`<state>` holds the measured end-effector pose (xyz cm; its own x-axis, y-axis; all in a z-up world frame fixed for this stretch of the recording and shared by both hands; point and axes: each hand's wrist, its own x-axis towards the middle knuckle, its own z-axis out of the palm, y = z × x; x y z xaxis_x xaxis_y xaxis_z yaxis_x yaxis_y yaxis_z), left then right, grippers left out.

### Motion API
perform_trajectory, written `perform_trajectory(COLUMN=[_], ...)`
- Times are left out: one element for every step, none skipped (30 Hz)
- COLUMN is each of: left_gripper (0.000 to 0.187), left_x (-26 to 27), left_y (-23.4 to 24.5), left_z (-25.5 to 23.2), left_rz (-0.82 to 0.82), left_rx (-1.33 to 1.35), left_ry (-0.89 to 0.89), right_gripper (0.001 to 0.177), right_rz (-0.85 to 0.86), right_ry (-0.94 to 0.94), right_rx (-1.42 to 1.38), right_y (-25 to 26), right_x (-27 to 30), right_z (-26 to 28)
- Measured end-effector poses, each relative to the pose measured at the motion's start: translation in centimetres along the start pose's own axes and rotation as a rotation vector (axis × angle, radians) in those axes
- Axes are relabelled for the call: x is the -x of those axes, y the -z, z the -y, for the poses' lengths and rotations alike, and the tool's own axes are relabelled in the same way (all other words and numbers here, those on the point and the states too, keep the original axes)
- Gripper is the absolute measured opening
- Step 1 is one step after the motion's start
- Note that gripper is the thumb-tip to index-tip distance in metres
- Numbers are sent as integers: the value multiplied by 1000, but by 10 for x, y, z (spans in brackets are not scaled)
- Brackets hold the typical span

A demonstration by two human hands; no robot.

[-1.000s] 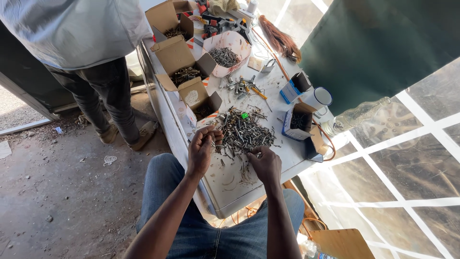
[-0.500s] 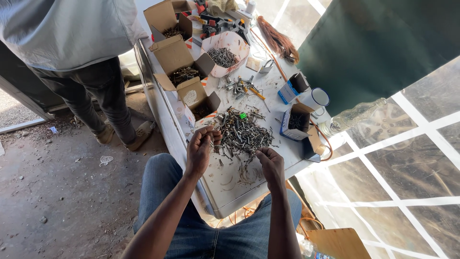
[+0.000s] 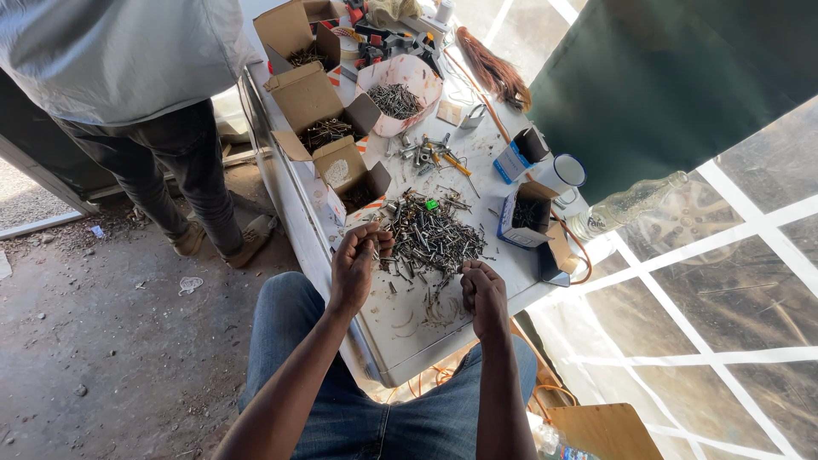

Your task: The person sits at a low table and sorts a mixed pile of metal fasteners by hand, picking up small groups and placing them into separate cardboard boxes. A second person stands nearby and occasionally reaches toward the table but does not take over the sorting.

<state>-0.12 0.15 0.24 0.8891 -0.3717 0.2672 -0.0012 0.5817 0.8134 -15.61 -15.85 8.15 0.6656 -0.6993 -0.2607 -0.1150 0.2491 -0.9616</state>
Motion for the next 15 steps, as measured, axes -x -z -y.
perform_trajectory(left_gripper=[31,31,31,31,31,31,31,31,31,31,31,31,31,31,31], left_x=[0,0,0,0,0,1,1,1,1,1,1,1,-1,0,1], left_y=[0,0,0,0,0,0,-1,0,0,0,0,-1,-1,-1,-1], left_z=[0,-1,-1,-2,-2,-2,-2,-2,-2,-2,-3,-4,-4,-4,-3], left_rz=[1,1,2,3,3,2,1,0,-2,0,0,-5,-7,-3,1], left_rx=[0,0,-1,-1,-1,-1,-1,-6,-11,-12,-10,-8,-7,-8,-8], left_ry=[0,-2,-3,-6,-5,-2,-1,-3,-5,-4,4,8,6,2,-1], right_gripper=[14,14,14,14,15,17,17,19,22,22,19,17,17,20,25], right_rz=[0,-4,-9,-8,-17,-28,-28,-68,-108,-110,-148,-180,-178,-174,-169], right_ry=[0,0,-1,1,8,12,12,73,134,134,177,222,224,231,239], right_rx=[-1,1,3,2,-4,-8,-8,48,104,102,318,536,537,696,854], right_y=[0,0,-1,-1,-1,-1,-6,-10,-15,-11,-7,-3,-3,-2,-1], right_x=[0,0,0,-1,-3,-4,2,9,15,9,2,-5,-10,-13,-16], right_z=[0,1,1,0,-1,-3,4,11,18,7,-5,-15,-17,-21,-24])
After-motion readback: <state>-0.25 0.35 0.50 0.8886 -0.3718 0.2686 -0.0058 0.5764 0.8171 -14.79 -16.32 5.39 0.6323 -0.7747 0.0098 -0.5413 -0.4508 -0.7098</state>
